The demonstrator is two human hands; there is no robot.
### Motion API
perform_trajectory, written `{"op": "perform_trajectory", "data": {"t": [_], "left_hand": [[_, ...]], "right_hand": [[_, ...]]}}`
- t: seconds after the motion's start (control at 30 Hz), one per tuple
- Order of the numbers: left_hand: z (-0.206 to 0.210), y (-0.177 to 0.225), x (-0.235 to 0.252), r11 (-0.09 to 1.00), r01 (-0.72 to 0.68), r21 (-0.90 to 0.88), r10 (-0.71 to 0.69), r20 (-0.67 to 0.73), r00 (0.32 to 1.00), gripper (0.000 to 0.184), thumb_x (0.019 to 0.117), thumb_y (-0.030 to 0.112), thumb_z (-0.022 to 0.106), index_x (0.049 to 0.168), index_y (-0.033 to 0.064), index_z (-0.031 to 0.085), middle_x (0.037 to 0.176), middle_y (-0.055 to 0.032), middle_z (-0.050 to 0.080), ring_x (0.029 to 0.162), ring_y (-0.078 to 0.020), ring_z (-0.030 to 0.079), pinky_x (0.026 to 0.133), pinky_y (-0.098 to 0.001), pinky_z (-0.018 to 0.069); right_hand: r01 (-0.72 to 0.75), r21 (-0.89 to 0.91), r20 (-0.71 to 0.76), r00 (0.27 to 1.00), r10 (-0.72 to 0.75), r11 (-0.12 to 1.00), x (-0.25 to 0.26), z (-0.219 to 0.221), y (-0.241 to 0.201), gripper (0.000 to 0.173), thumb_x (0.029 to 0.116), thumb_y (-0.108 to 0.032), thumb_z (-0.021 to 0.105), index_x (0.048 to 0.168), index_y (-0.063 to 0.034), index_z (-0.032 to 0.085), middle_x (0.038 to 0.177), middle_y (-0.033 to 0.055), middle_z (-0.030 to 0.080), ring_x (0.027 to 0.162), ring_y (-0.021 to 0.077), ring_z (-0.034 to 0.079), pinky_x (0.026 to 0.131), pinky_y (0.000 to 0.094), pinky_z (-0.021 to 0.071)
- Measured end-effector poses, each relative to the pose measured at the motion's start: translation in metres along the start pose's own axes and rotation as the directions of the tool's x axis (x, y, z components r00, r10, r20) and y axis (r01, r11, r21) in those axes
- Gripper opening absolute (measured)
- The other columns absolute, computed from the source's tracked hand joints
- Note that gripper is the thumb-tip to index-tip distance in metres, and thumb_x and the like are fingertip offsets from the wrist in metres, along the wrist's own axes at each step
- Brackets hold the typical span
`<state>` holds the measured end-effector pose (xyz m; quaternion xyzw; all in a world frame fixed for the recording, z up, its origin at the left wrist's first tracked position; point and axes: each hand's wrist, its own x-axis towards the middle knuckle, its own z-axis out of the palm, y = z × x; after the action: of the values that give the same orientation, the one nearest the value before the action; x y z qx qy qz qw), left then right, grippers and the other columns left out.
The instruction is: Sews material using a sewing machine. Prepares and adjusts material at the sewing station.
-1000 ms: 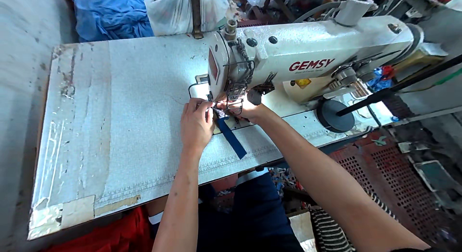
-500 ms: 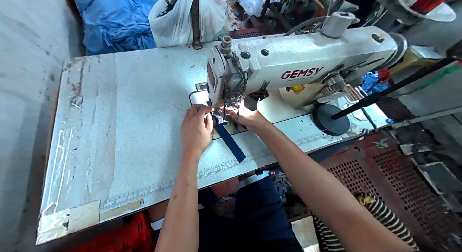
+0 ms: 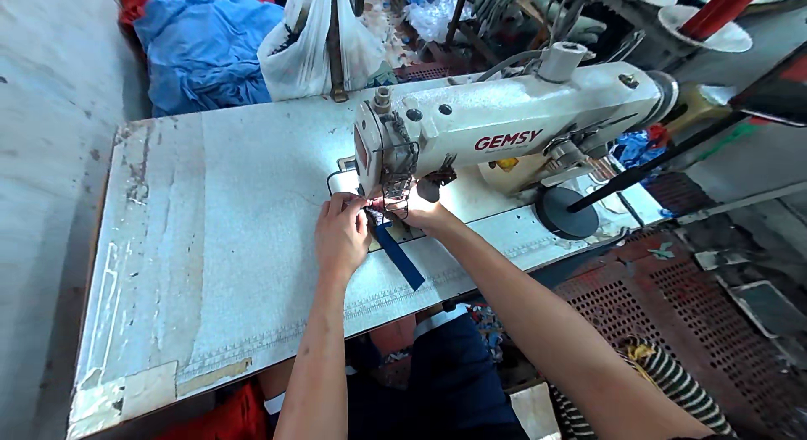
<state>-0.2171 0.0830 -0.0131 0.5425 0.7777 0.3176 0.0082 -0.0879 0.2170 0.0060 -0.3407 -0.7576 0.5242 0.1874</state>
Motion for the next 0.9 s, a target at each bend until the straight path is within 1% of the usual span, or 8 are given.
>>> {"op": "perform_trajectory", "data": {"t": [0.1, 0.27, 0.37, 0.43, 0.57, 0.63, 0.8, 0.9], "left_hand": [[-0.001, 0.001, 0.0, 1.0, 0.001, -0.006, -0.001, -0.003, 1.0, 0.024, 0.0979, 0.014, 0.06, 0.117, 0.0155, 0.074, 0.129, -0.0087, 0.062, 0.116, -0.0296, 0.06, 0.095, -0.0482, 0.0515], [-0.004, 0.002, 0.001, 1.0, -0.005, -0.023, 0.005, 0.007, 1.0, 0.024, 0.096, 0.014, 0.064, 0.118, 0.0142, 0.074, 0.129, -0.011, 0.064, 0.117, -0.0321, 0.061, 0.095, -0.0503, 0.0521], [-0.005, 0.003, 0.001, 1.0, 0.005, -0.03, -0.004, 0.004, 1.0, 0.025, 0.0958, 0.014, 0.064, 0.118, 0.0149, 0.074, 0.13, -0.0098, 0.064, 0.118, -0.0316, 0.061, 0.096, -0.05, 0.0523], [-0.005, 0.003, 0.0, 0.996, 0.014, -0.086, -0.018, -0.041, 0.999, 0.024, 0.0977, 0.012, 0.06, 0.118, 0.0099, 0.073, 0.129, -0.0123, 0.065, 0.116, -0.0307, 0.063, 0.096, -0.049, 0.0533], [-0.008, 0.0, -0.001, 0.964, 0.054, -0.26, -0.104, -0.184, 0.977, 0.026, 0.097, 0.004, 0.055, 0.119, 0.0038, 0.068, 0.12, -0.0161, 0.064, 0.088, -0.0232, 0.066, 0.075, -0.0399, 0.0578], [-0.011, 0.002, -0.002, 0.944, 0.1, -0.315, -0.17, -0.203, 0.964, 0.026, 0.0988, 0.004, 0.053, 0.119, 0.0045, 0.069, 0.118, -0.0161, 0.063, 0.087, -0.0213, 0.066, 0.074, -0.0366, 0.0575], [-0.013, 0.004, -0.005, 0.936, 0.092, -0.34, -0.196, -0.287, 0.938, 0.025, 0.0999, 0.004, 0.051, 0.118, 0.0023, 0.069, 0.116, -0.017, 0.065, 0.087, -0.0199, 0.066, 0.074, -0.0332, 0.0563], [-0.014, 0.004, -0.007, 0.934, 0.064, -0.352, -0.202, -0.371, 0.907, 0.026, 0.0989, 0.005, 0.051, 0.117, 0.0001, 0.069, 0.114, -0.0178, 0.065, 0.088, -0.0198, 0.066, 0.074, -0.032, 0.0559]], "right_hand": [[-0.029, -0.144, -0.052, 0.998, 0.022, 0.989, 0.003, -0.003, 0.002, 0.024, 0.0996, -0.02, 0.066, 0.114, -0.0006, 0.069, 0.107, 0.0116, 0.07, 0.102, 0.013, 0.065, 0.093, 0.0341, 0.0525], [0.014, -0.319, -0.296, 0.949, -0.113, 0.948, 0.005, 0.0, 0.023, 0.043, 0.0877, -0.028, 0.073, 0.116, 0.004, 0.069, 0.113, 0.0206, 0.07, 0.11, 0.0271, 0.066, 0.098, 0.0451, 0.0514], [-0.014, -0.543, -0.237, 0.962, -0.137, 0.84, -0.003, 0.002, 0.017, 0.039, 0.099, -0.031, 0.064, 0.12, 0.0013, 0.068, 0.12, 0.025, 0.068, 0.117, 0.0378, 0.064, 0.099, 0.0567, 0.049], [-0.067, -0.629, -0.216, 0.972, -0.091, 0.774, -0.01, 0.0, 0.006, 0.039, 0.1, -0.034, 0.062, 0.12, -0.0015, 0.069, 0.118, 0.0241, 0.069, 0.116, 0.0391, 0.065, 0.097, 0.0585, 0.0503], [-0.141, -0.569, -0.263, 0.965, -0.017, 0.811, -0.03, -0.014, -0.004, 0.037, 0.0951, -0.038, 0.068, 0.104, -0.0023, 0.072, 0.099, 0.021, 0.072, 0.099, 0.0385, 0.07, 0.084, 0.0596, 0.0543], [-0.195, -0.607, -0.233, 0.971, 0.062, 0.77, -0.042, -0.025, -0.011, 0.038, 0.0971, -0.039, 0.065, 0.102, -0.0019, 0.071, 0.096, 0.0199, 0.071, 0.095, 0.0384, 0.07, 0.081, 0.0597, 0.0539], [-0.253, -0.775, -0.188, 0.967, 0.171, 0.58, -0.073, -0.049, -0.011, 0.042, 0.1043, -0.034, 0.052, 0.138, -0.0103, 0.057, 0.118, 0.02, 0.071, 0.108, 0.0423, 0.069, 0.084, 0.0632, 0.0534], [-0.233, -0.773, -0.237, 0.969, 0.073, 0.589, -0.094, -0.06, 0.009, 0.042, 0.1056, -0.034, 0.047, 0.139, -0.0111, 0.058, 0.122, 0.0186, 0.07, 0.104, 0.0414, 0.07, 0.082, 0.0616, 0.0542]]}}
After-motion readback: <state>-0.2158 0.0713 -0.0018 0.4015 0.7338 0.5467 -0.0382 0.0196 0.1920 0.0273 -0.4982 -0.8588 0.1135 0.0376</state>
